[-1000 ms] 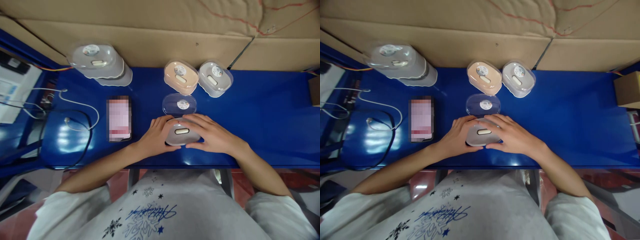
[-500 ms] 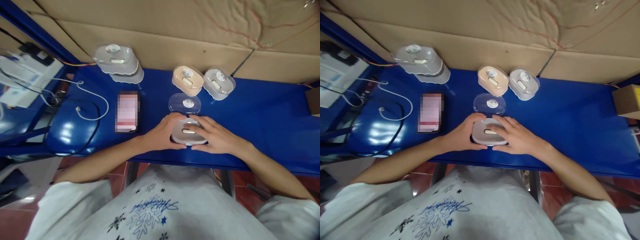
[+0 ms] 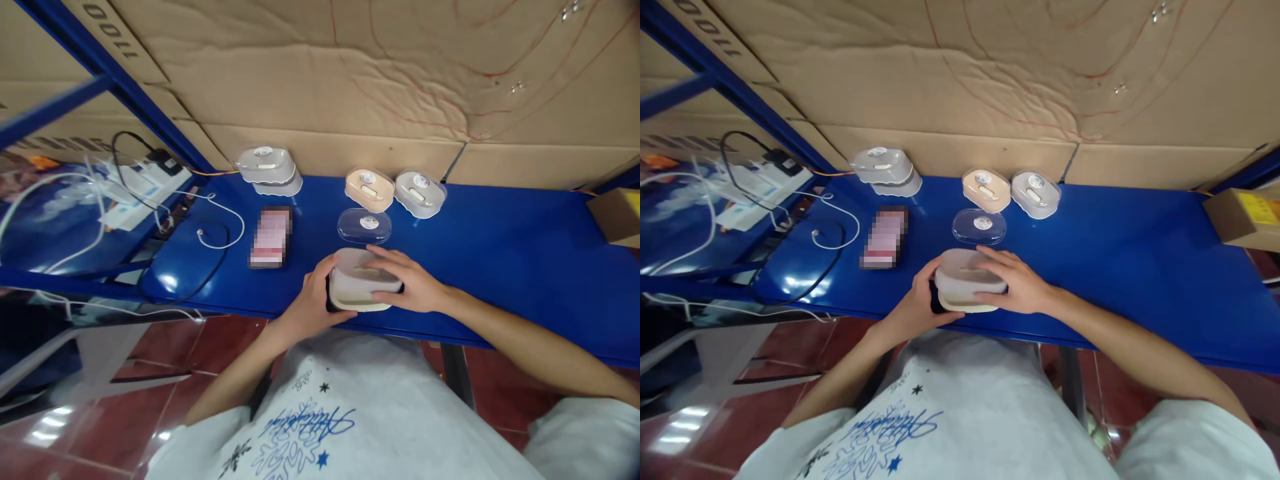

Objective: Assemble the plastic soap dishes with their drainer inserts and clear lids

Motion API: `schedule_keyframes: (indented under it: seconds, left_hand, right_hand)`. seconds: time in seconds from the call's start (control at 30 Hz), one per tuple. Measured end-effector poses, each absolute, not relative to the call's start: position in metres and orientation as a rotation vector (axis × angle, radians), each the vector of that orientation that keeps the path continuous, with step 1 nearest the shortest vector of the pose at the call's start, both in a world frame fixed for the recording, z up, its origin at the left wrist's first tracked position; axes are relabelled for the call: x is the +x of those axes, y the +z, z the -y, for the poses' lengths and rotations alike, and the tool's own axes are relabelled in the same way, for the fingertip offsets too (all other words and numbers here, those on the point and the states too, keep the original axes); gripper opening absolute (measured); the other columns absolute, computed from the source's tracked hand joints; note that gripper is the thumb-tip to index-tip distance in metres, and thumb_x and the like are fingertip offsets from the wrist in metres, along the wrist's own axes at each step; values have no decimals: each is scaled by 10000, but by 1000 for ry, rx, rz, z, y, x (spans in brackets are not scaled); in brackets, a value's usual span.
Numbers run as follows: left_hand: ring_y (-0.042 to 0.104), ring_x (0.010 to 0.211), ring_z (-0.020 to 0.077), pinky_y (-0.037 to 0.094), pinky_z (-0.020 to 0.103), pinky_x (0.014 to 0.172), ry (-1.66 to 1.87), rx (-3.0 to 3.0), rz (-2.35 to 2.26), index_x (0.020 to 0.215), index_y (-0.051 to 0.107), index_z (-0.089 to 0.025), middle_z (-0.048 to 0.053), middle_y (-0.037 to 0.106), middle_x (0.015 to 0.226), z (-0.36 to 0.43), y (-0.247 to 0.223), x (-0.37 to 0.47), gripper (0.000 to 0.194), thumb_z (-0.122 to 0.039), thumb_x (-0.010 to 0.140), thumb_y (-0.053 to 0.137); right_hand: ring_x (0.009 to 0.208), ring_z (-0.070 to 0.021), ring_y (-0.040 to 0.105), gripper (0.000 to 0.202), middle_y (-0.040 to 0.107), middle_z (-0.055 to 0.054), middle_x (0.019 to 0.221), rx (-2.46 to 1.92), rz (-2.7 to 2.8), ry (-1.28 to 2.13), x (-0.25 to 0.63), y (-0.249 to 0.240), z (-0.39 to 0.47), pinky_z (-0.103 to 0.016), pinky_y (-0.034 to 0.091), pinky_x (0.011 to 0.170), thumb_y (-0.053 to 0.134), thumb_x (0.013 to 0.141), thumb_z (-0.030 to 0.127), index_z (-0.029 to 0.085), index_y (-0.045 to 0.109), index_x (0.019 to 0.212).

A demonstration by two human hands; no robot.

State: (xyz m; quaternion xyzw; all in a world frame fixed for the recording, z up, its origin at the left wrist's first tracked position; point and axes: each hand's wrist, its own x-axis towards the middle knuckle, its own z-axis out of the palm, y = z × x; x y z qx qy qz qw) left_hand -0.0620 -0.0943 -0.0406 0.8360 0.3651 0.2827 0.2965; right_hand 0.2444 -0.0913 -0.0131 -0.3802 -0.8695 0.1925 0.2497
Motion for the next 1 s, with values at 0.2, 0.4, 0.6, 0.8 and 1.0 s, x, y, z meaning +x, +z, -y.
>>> schedule_keyframes:
  seconds: [0.2,0.4,0.6,0.8,1.0]
  left_hand:
    - [417,1650,444,406,700,1320,705,2222,-843,1708,218,-356,200,391,1722,87,-32,-71,1136,-378,851,963]
    - [496,1571,351,494,589,1292,392,2252,-694,1553,477,-370,124,426,1658,89,-12,-99,732,-322,933,862]
    - [458,1573,377,488,608,1288,315,2328,-710,1497,600,-365,102,425,1717,90,-11,-99,596,-327,962,860]
    - [466,1571,412,468,665,1284,358,2338,-752,1508,644,-343,129,414,1756,92,-13,-92,582,-413,973,862]
    - [491,1564,390,444,628,1301,437,2283,-780,1461,659,-339,116,463,1706,91,-11,-91,576,-498,953,879]
  right_hand:
    - [1587,-416,543,515,551,-205,1726,-1051,2216,283,252,-21,79,-676,513,1241,806,988,465,241,714,1442]
    - [1639,-388,490,472,596,-198,1668,-946,2290,298,252,-23,77,-662,467,1308,752,1003,365,226,694,1450]
    - [1752,-405,285,607,348,-139,1865,-1128,2438,259,247,-23,81,-739,254,1390,728,1060,475,316,579,1626]
    - [1742,-387,320,612,357,-119,1864,-1125,2403,168,246,-17,83,-696,315,1369,705,1087,432,350,537,1670]
    - [1552,-316,612,542,667,-105,1644,-788,2421,215,241,1,101,-564,532,1231,629,1128,478,322,570,1643]
